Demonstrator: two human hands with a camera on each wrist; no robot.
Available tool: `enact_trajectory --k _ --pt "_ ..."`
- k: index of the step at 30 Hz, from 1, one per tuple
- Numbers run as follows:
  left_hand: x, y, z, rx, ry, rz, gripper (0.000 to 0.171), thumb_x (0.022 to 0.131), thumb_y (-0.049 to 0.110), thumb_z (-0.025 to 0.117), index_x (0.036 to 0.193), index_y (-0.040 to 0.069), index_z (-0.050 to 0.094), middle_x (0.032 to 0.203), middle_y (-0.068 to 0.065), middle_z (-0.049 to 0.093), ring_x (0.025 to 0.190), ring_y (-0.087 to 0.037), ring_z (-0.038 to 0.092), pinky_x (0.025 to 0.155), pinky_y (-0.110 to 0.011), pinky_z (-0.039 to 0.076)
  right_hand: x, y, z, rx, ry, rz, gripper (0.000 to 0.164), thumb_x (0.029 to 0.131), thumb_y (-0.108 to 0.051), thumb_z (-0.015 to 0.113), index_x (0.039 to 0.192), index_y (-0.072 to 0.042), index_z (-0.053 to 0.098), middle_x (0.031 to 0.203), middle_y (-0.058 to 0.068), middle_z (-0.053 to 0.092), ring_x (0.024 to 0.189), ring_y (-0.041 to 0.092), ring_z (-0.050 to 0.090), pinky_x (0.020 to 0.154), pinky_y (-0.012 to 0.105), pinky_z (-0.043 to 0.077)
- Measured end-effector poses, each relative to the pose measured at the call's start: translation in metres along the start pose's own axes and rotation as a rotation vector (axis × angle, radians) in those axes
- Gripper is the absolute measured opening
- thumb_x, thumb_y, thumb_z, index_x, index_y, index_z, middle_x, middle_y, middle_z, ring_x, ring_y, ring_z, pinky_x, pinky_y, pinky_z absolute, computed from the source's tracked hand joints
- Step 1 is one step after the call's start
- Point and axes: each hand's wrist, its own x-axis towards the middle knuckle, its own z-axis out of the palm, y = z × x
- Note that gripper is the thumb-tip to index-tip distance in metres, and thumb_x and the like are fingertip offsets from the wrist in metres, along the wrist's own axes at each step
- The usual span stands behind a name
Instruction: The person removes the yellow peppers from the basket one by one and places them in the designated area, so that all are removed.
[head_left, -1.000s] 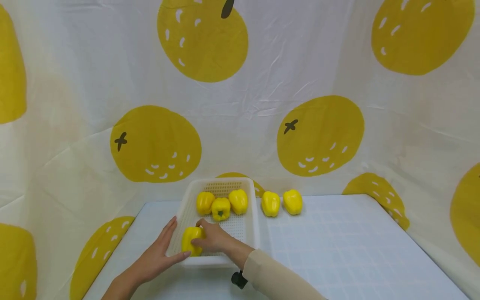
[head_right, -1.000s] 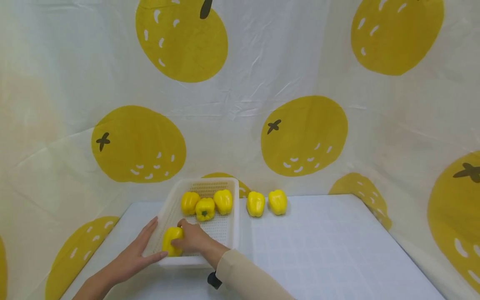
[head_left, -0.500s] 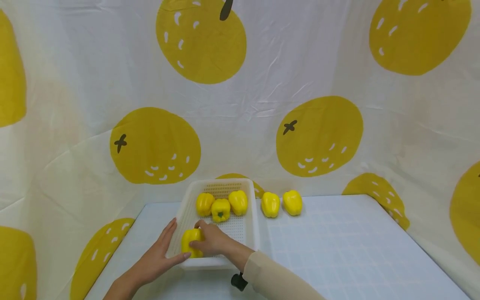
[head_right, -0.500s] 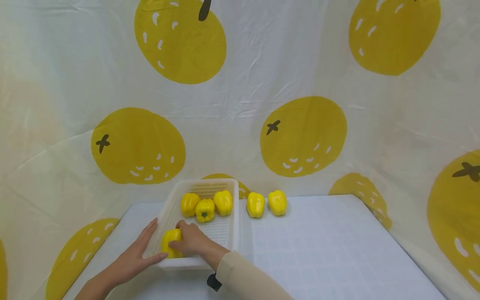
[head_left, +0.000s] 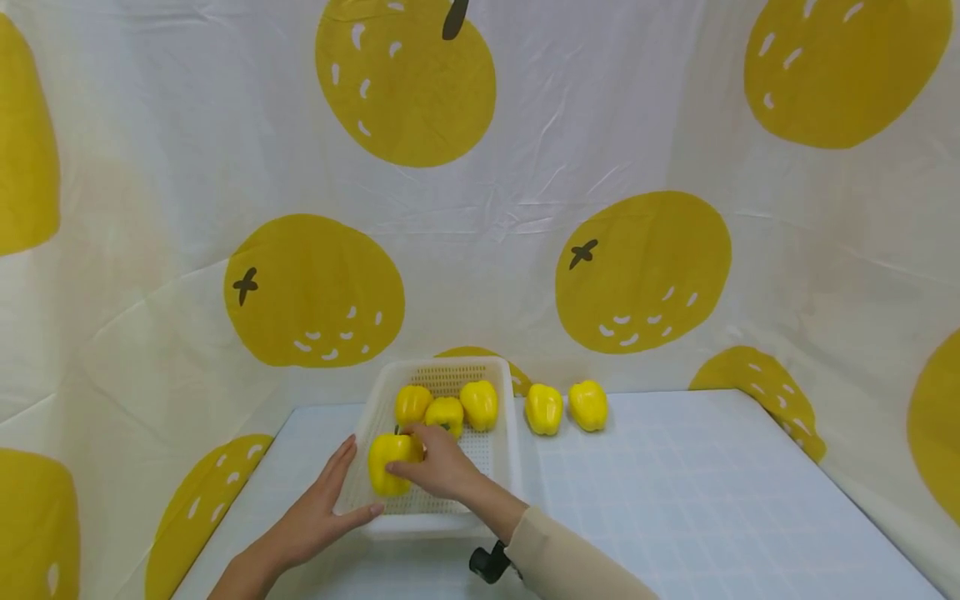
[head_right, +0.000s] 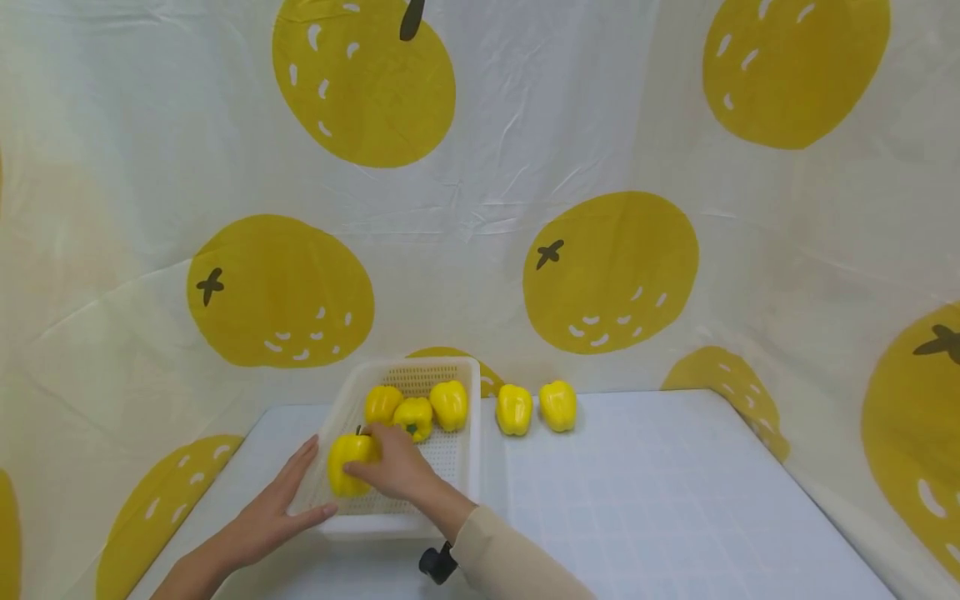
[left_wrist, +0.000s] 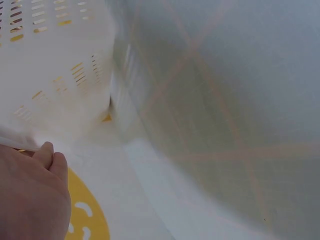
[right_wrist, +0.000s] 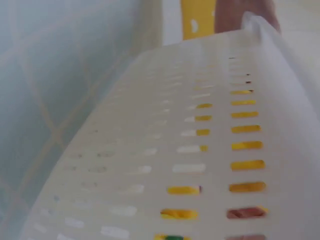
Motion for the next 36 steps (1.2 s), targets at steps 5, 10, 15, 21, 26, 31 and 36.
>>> enact_trajectory --k 5,10,15,21,26,31,36 --pt "0.001 0.001 -0.001 -0.007 -0.016 -0.025 0.112 0.089 0.066 0.067 0.165 0.01 0.008 0.173 -0.012 0.002 0.153 -0.046 0.019 0.113 -0.073 0.026 -0.006 0.001 -0.011 -0.002 -0.015 -0.037 0.059 0.093 -0.041 0.074 0.14 -0.008 0.06 0.14 0.005 0.059 0.114 0.015 0.056 0.093 0.033 0.052" --pt "0.002 0.002 -0.003 -0.011 -0.017 -0.026 0.112 0.089 0.066 0.067 0.165 0.01 0.008 0.173 -0.012 0.001 0.153 -0.046 0.019 0.113 -0.073 0.025 -0.012 0.002 -0.025 -0.004 -0.021 -0.073 0.057 0.093 -0.039 0.075 0.138 -0.007 0.061 0.137 0.005 0.061 0.113 0.016 0.057 0.093 0.035 0.051" --pt "0.002 0.001 -0.003 -0.011 -0.013 -0.022 0.113 0.088 0.068 0.066 0.165 0.01 0.007 0.173 -0.011 0.0 0.154 -0.045 0.016 0.114 -0.072 0.023 -0.018 0.006 -0.04 0.02 -0.023 -0.058 0.056 0.092 -0.037 0.076 0.138 -0.008 0.062 0.137 0.004 0.059 0.114 0.019 0.054 0.096 0.041 0.05" --pt "0.001 0.002 -0.002 -0.015 -0.025 -0.042 0.114 0.088 0.068 0.067 0.166 0.011 0.005 0.173 -0.012 -0.002 0.154 -0.045 0.014 0.114 -0.073 0.023 -0.026 0.012 -0.057 0.03 -0.019 -0.003 0.058 0.091 -0.039 0.077 0.139 -0.01 0.061 0.132 0.005 0.057 0.113 0.021 0.052 0.094 0.041 0.049" --pt "0.001 0.004 -0.003 -0.011 -0.03 -0.056 0.115 0.087 0.068 0.067 0.166 0.011 0.005 0.172 -0.013 -0.002 0.154 -0.046 0.014 0.114 -0.073 0.022 -0.031 0.016 -0.072 0.026 -0.008 0.02 0.056 0.091 -0.04 0.077 0.138 -0.014 0.062 0.128 0.005 0.056 0.112 0.024 0.052 0.092 0.042 0.05" --pt "0.001 0.005 -0.003 -0.007 -0.031 -0.059 0.115 0.087 0.067 0.068 0.165 0.01 0.005 0.172 -0.013 -0.002 0.154 -0.046 0.016 0.114 -0.073 0.023 -0.036 0.021 -0.087 0.019 0.012 0.045 0.056 0.091 -0.039 0.078 0.139 -0.016 0.061 0.13 0.008 0.055 0.114 0.027 0.054 0.091 0.044 0.054" --pt "0.002 0.004 -0.003 -0.011 -0.031 -0.058 0.115 0.088 0.066 0.068 0.166 0.011 0.005 0.172 -0.013 -0.001 0.154 -0.046 0.015 0.113 -0.074 0.022 -0.041 0.027 -0.102 0.004 0.044 0.057 0.056 0.09 -0.038 0.079 0.138 -0.015 0.062 0.134 0.01 0.055 0.118 0.031 0.054 0.09 0.045 0.056"
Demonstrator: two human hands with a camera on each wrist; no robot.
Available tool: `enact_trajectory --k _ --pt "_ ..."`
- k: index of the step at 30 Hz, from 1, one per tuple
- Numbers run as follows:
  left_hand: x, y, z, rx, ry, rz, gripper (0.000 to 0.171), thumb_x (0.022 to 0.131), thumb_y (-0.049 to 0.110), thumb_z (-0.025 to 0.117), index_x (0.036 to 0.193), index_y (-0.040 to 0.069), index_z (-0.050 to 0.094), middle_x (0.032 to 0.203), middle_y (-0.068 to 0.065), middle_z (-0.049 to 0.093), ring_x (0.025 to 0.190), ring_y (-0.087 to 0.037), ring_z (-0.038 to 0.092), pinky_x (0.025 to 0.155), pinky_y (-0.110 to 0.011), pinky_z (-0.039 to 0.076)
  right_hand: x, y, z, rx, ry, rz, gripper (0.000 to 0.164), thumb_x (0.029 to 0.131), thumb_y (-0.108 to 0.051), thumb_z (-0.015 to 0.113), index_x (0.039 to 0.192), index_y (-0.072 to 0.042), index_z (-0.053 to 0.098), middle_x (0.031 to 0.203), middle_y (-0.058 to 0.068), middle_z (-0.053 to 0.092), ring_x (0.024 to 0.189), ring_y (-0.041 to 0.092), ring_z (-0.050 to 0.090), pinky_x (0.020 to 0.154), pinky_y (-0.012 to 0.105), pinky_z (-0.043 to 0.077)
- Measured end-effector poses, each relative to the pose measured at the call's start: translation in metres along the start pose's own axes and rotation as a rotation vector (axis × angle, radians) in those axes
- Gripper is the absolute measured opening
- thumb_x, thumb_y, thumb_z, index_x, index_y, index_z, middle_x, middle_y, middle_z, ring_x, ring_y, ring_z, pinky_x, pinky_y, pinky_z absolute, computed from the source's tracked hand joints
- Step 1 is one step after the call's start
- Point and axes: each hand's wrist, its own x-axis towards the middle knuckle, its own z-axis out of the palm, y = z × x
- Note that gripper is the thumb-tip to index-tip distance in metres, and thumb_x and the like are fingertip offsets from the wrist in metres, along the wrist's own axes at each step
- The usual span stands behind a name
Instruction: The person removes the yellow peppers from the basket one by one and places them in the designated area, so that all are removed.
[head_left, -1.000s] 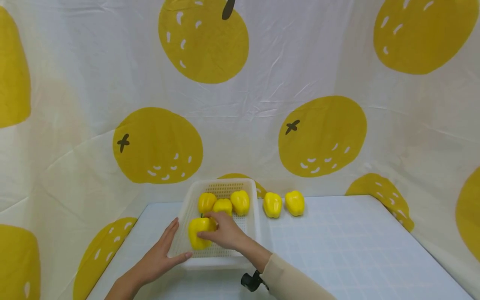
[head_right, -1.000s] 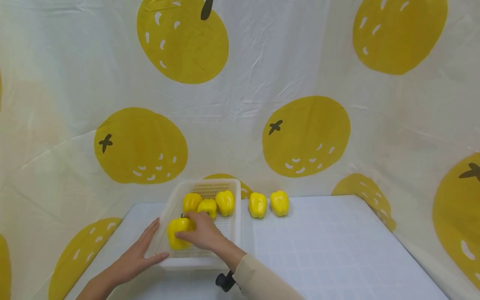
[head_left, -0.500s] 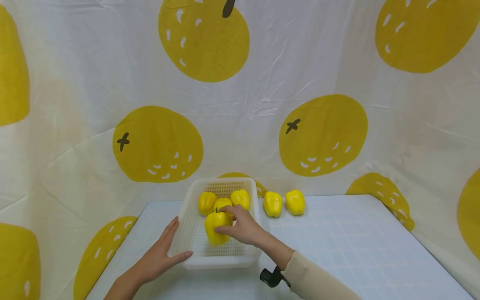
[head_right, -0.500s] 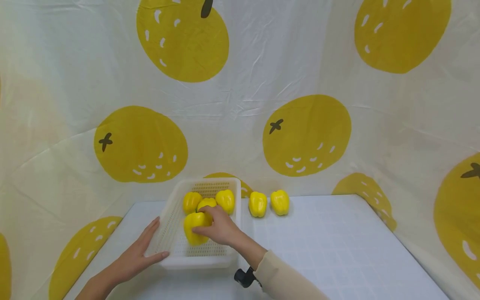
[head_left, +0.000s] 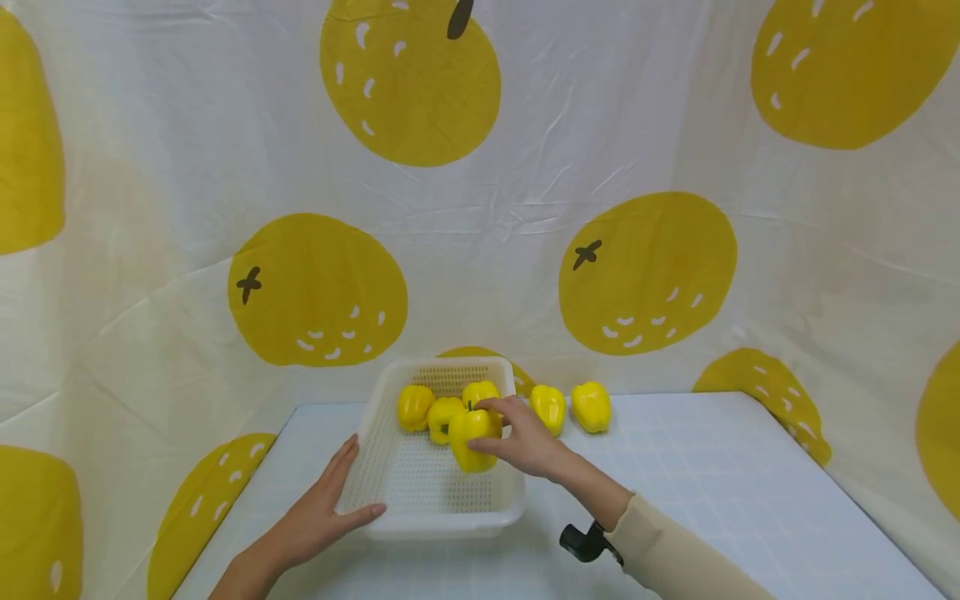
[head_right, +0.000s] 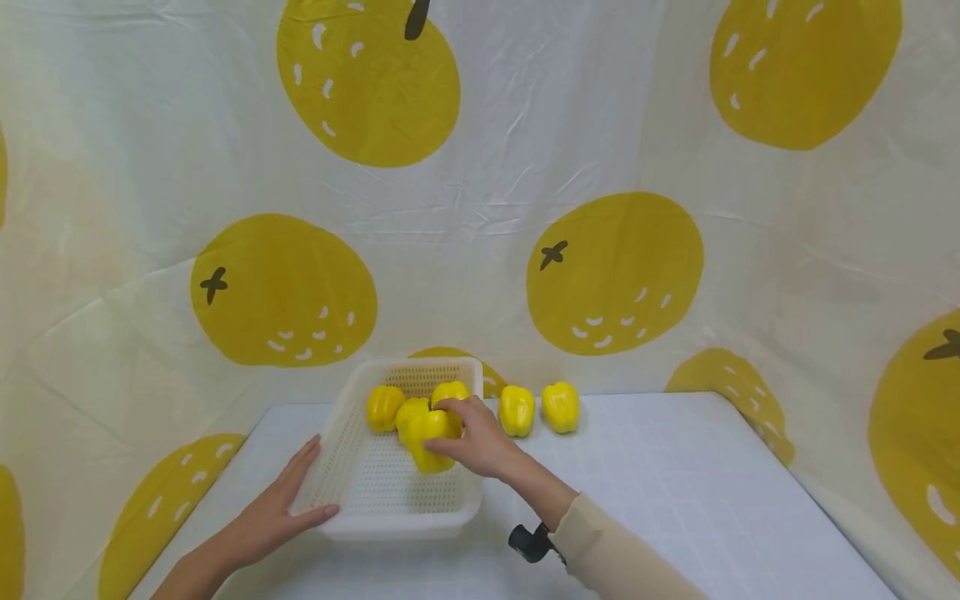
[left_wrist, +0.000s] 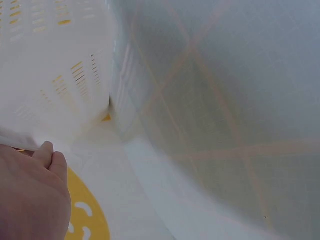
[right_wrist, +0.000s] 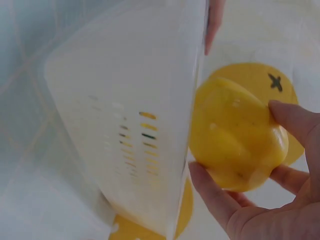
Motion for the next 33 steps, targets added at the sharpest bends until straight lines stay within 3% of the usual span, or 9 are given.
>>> enact_trajectory --k 6,17,24,33 --pt "0.0 -0.003 0.001 0.004 0.001 0.004 0.114 0.089 0.065 0.068 0.166 0.011 0.004 0.172 -0.013 -0.002 0.154 -0.046 0.015 0.114 -0.074 0.023 -0.005 0.006 -0.017 -0.017 0.032 0.028 0.057 0.09 -0.037 0.079 0.139 -0.014 0.061 0.141 0.009 0.055 0.119 0.03 0.055 0.09 0.045 0.058" --pt "0.0 -0.002 0.001 0.0 -0.012 -0.007 0.114 0.089 0.065 0.067 0.166 0.011 0.002 0.172 -0.013 -0.004 0.154 -0.046 0.013 0.113 -0.074 0.021 -0.014 0.017 -0.044 -0.012 0.105 0.098 0.057 0.088 -0.036 0.081 0.139 -0.018 0.062 0.137 0.01 0.056 0.119 0.034 0.057 0.086 0.047 0.06" --pt "0.0 -0.003 0.003 -0.001 -0.016 -0.023 0.114 0.088 0.066 0.067 0.166 0.012 0.002 0.173 -0.012 -0.004 0.154 -0.046 0.013 0.114 -0.074 0.022 -0.019 0.033 -0.063 -0.05 0.127 0.086 0.057 0.089 -0.031 0.081 0.139 -0.014 0.061 0.137 0.009 0.056 0.121 0.034 0.055 0.092 0.048 0.058" --pt "0.001 -0.003 0.003 0.003 -0.014 -0.03 0.115 0.088 0.066 0.067 0.166 0.012 0.002 0.173 -0.011 -0.004 0.155 -0.045 0.013 0.113 -0.074 0.022 -0.028 0.056 -0.091 -0.078 0.139 0.106 0.061 0.091 -0.031 0.078 0.143 -0.009 0.056 0.142 0.019 0.05 0.122 0.041 0.053 0.086 0.045 0.061"
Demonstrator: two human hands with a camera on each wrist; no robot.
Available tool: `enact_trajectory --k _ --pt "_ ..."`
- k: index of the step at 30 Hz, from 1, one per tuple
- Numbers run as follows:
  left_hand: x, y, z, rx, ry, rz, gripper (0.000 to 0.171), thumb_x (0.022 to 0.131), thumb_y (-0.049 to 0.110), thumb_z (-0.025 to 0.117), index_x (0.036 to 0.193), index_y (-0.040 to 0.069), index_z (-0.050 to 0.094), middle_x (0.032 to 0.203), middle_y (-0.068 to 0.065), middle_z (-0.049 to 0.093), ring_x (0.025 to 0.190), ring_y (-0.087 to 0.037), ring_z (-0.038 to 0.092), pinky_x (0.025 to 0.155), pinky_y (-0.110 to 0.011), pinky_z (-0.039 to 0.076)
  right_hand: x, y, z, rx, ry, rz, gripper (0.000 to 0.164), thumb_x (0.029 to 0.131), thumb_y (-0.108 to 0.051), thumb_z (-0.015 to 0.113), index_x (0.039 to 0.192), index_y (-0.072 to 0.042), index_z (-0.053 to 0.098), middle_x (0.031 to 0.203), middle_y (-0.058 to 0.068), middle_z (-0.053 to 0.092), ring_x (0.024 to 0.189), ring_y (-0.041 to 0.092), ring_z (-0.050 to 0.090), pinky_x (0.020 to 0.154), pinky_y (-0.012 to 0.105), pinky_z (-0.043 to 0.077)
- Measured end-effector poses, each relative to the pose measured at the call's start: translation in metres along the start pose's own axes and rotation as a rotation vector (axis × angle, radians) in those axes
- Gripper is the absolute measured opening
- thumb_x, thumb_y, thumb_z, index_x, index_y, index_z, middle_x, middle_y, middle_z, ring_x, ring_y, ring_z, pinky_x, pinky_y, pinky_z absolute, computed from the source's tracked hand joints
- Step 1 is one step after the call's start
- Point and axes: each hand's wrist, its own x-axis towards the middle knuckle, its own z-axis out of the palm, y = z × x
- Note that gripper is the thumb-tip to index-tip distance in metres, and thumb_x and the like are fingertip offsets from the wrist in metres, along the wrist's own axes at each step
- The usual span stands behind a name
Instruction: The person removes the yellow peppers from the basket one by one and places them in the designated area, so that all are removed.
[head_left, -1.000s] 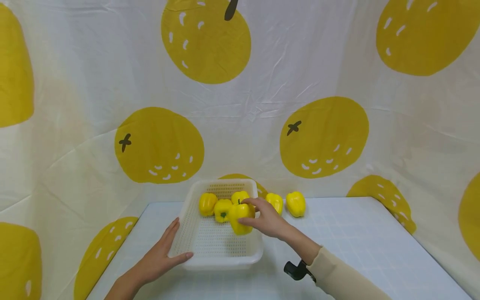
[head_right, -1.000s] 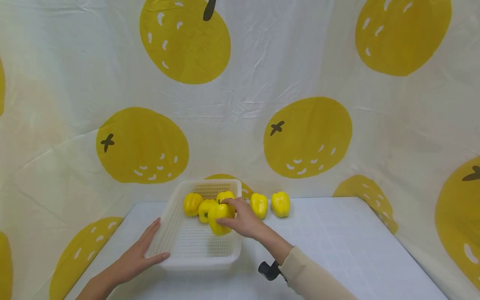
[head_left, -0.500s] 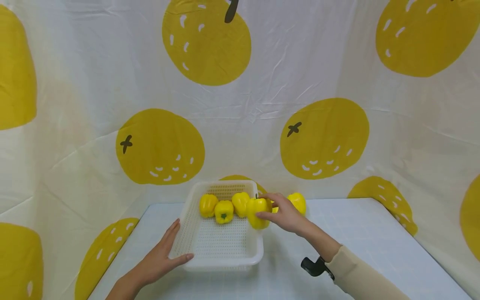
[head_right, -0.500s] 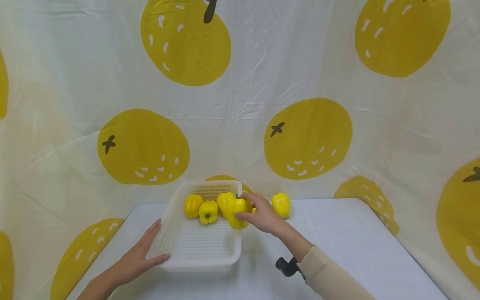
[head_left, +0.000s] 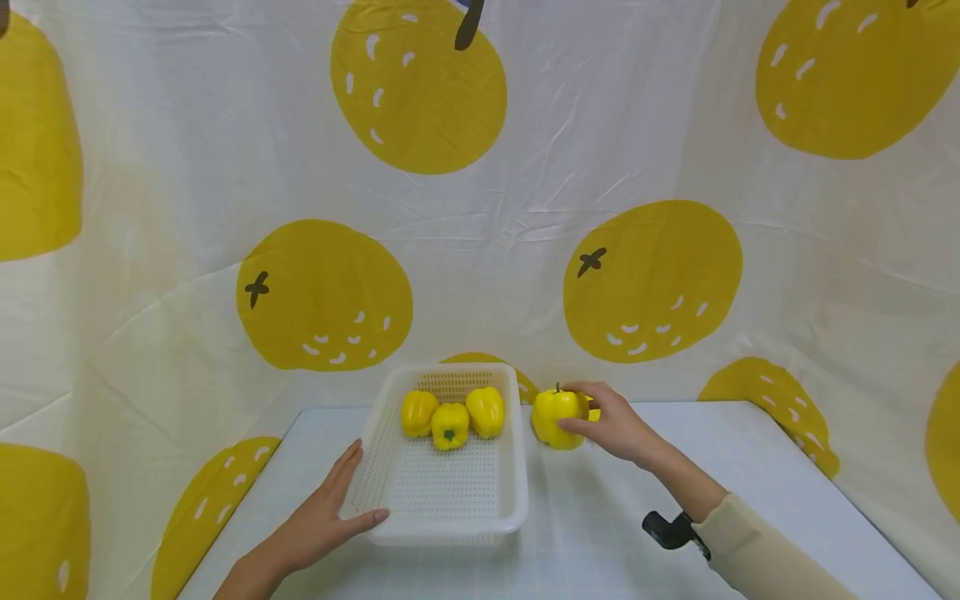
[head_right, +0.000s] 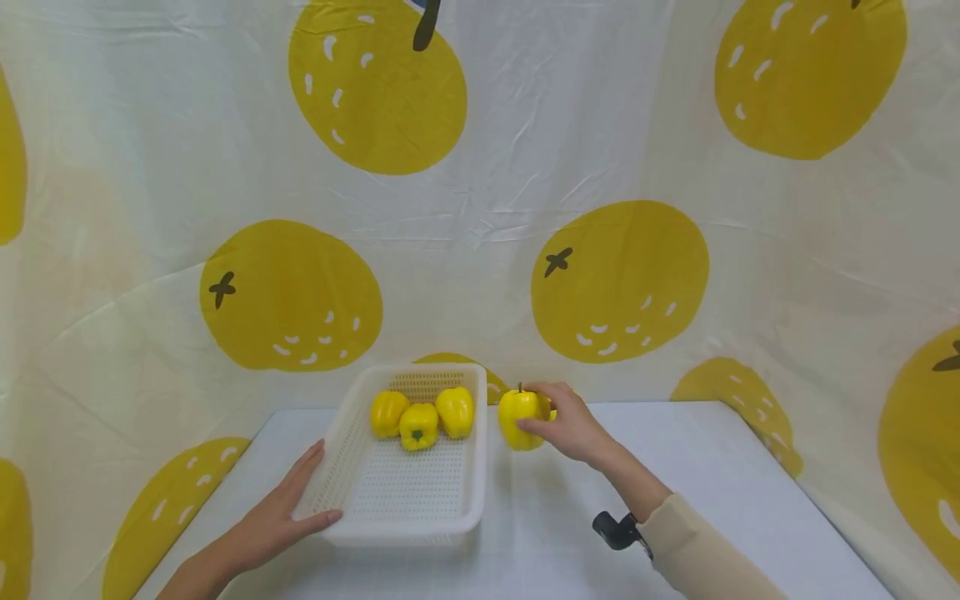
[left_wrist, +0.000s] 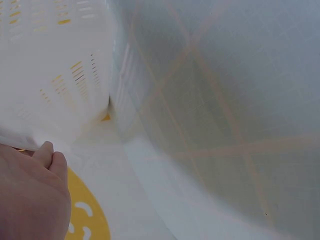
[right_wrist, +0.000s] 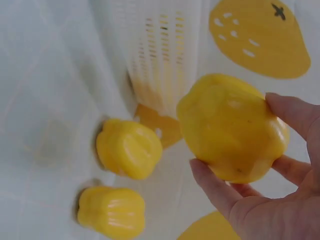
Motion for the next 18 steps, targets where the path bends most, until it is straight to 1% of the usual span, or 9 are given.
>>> enact_trajectory --k 4,9,18 --pt "0.0 0.0 0.0 0.003 0.004 0.001 0.115 0.088 0.067 0.068 0.166 0.012 0.003 0.173 -0.011 -0.003 0.155 -0.045 0.013 0.114 -0.073 0.023 0.001 0.01 -0.013 -0.013 0.007 0.045 0.068 0.092 -0.032 0.077 0.148 -0.006 0.048 0.148 0.021 0.047 0.127 0.044 0.05 0.09 0.046 0.059" --pt "0.001 0.0 0.0 0.0 0.005 0.005 0.115 0.088 0.066 0.068 0.166 0.012 0.002 0.173 -0.01 -0.004 0.155 -0.044 0.013 0.114 -0.073 0.022 0.001 0.022 -0.029 -0.051 0.025 0.065 0.074 0.095 -0.032 0.074 0.152 -0.001 0.04 0.154 0.025 0.043 0.131 0.047 0.047 0.098 0.055 0.054" --pt "0.0 0.001 0.0 -0.001 0.009 0.002 0.116 0.087 0.066 0.068 0.166 0.012 0.002 0.173 -0.011 -0.003 0.154 -0.045 0.014 0.113 -0.074 0.023 0.0 0.045 -0.05 -0.078 0.054 0.109 0.078 0.097 -0.035 0.071 0.152 0.006 0.035 0.153 0.031 0.04 0.132 0.051 0.045 0.1 0.057 0.052"
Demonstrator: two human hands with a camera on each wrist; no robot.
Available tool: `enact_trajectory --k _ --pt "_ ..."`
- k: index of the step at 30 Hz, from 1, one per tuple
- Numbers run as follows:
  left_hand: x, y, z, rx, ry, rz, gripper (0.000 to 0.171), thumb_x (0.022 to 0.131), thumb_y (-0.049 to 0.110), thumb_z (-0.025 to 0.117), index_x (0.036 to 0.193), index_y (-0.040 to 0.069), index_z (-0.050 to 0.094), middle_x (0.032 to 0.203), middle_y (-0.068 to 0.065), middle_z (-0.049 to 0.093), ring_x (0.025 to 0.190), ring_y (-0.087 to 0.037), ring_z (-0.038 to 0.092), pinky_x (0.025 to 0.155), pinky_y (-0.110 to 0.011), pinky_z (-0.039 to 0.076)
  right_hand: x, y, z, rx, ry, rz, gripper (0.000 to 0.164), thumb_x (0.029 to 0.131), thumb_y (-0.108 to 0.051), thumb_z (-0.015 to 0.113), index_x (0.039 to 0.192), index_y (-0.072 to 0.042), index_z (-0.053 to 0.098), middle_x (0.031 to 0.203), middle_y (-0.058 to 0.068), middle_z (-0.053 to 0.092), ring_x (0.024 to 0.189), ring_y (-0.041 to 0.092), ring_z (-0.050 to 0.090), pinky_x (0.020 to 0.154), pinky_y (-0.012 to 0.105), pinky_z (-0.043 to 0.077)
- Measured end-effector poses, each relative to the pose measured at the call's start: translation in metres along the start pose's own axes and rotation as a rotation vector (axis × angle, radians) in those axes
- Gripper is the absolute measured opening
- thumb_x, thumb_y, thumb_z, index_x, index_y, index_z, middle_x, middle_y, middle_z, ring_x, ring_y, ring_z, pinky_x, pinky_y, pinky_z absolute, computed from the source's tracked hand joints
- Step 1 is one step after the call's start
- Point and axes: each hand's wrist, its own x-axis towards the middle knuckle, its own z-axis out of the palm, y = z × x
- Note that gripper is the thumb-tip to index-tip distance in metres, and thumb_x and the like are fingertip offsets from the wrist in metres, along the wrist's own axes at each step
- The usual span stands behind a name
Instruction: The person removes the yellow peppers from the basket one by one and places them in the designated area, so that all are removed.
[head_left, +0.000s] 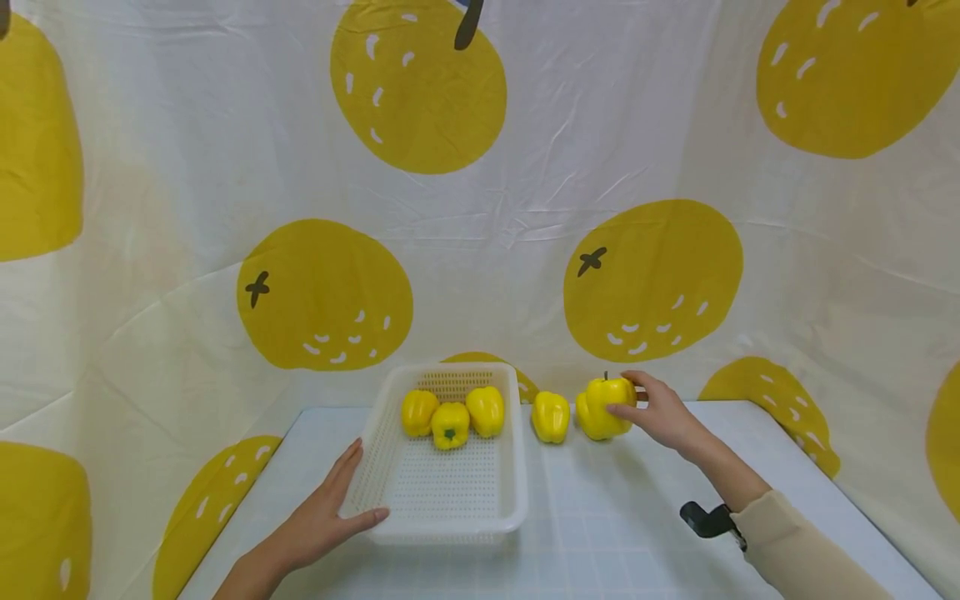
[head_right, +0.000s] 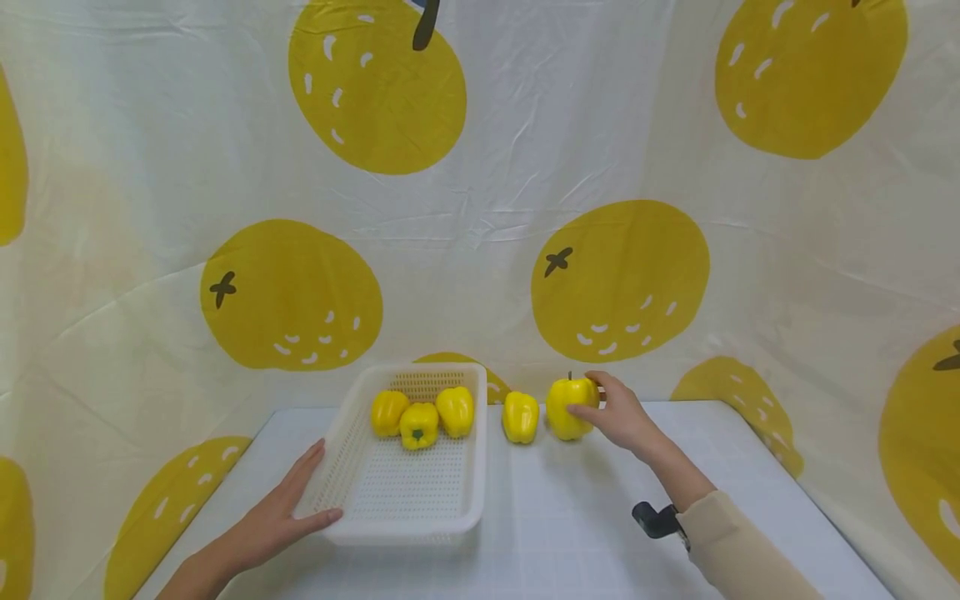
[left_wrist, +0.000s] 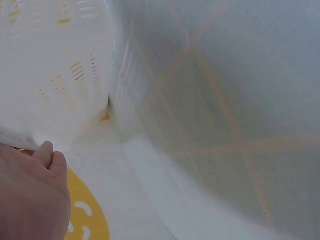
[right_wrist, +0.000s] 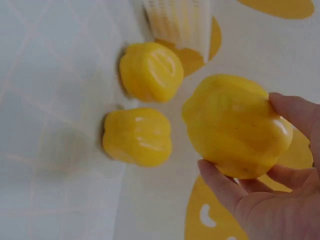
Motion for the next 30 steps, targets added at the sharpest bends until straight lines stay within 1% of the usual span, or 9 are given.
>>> enact_trajectory --k 8,14,17,23,30 --pt "-0.001 -0.001 0.001 -0.003 0.012 0.022 0.115 0.088 0.066 0.068 0.166 0.012 0.003 0.173 -0.01 -0.002 0.155 -0.044 0.014 0.114 -0.073 0.023 0.004 0.019 -0.014 0.043 0.016 0.054 0.08 0.098 -0.034 0.07 0.153 0.008 0.031 0.153 0.032 0.037 0.133 0.052 0.043 0.104 0.061 0.047" --pt "-0.002 -0.002 0.001 -0.011 0.018 0.028 0.114 0.089 0.065 0.068 0.166 0.012 0.003 0.173 -0.01 -0.002 0.154 -0.044 0.016 0.114 -0.073 0.023 0.009 0.037 -0.019 0.046 0.032 0.099 0.08 0.1 -0.031 0.067 0.154 0.01 0.026 0.156 0.034 0.03 0.134 0.053 0.04 0.106 0.063 0.044" --pt "-0.002 -0.003 0.002 -0.017 0.016 0.033 0.114 0.088 0.065 0.068 0.166 0.012 0.003 0.173 -0.01 -0.002 0.154 -0.044 0.014 0.114 -0.073 0.022 0.011 0.047 -0.021 0.044 0.027 0.129 0.081 0.101 -0.031 0.066 0.155 0.01 0.023 0.157 0.036 0.027 0.136 0.054 0.038 0.107 0.063 0.042" --pt "0.0 -0.006 0.002 0.001 0.025 0.054 0.113 0.089 0.066 0.067 0.166 0.011 0.004 0.173 -0.01 -0.001 0.155 -0.043 0.015 0.116 -0.071 0.022 0.019 0.068 -0.021 0.05 0.018 0.168 0.084 0.102 -0.03 0.064 0.157 0.011 0.016 0.16 0.037 0.018 0.14 0.057 0.031 0.109 0.065 0.038" --pt "0.0 -0.004 0.001 -0.004 0.019 0.051 0.114 0.089 0.066 0.067 0.166 0.012 0.004 0.173 -0.011 -0.001 0.155 -0.043 0.015 0.115 -0.071 0.022 0.031 0.094 -0.013 0.062 0.039 0.187 0.085 0.101 -0.03 0.064 0.156 0.012 0.015 0.16 0.038 0.018 0.14 0.056 0.03 0.112 0.065 0.035"
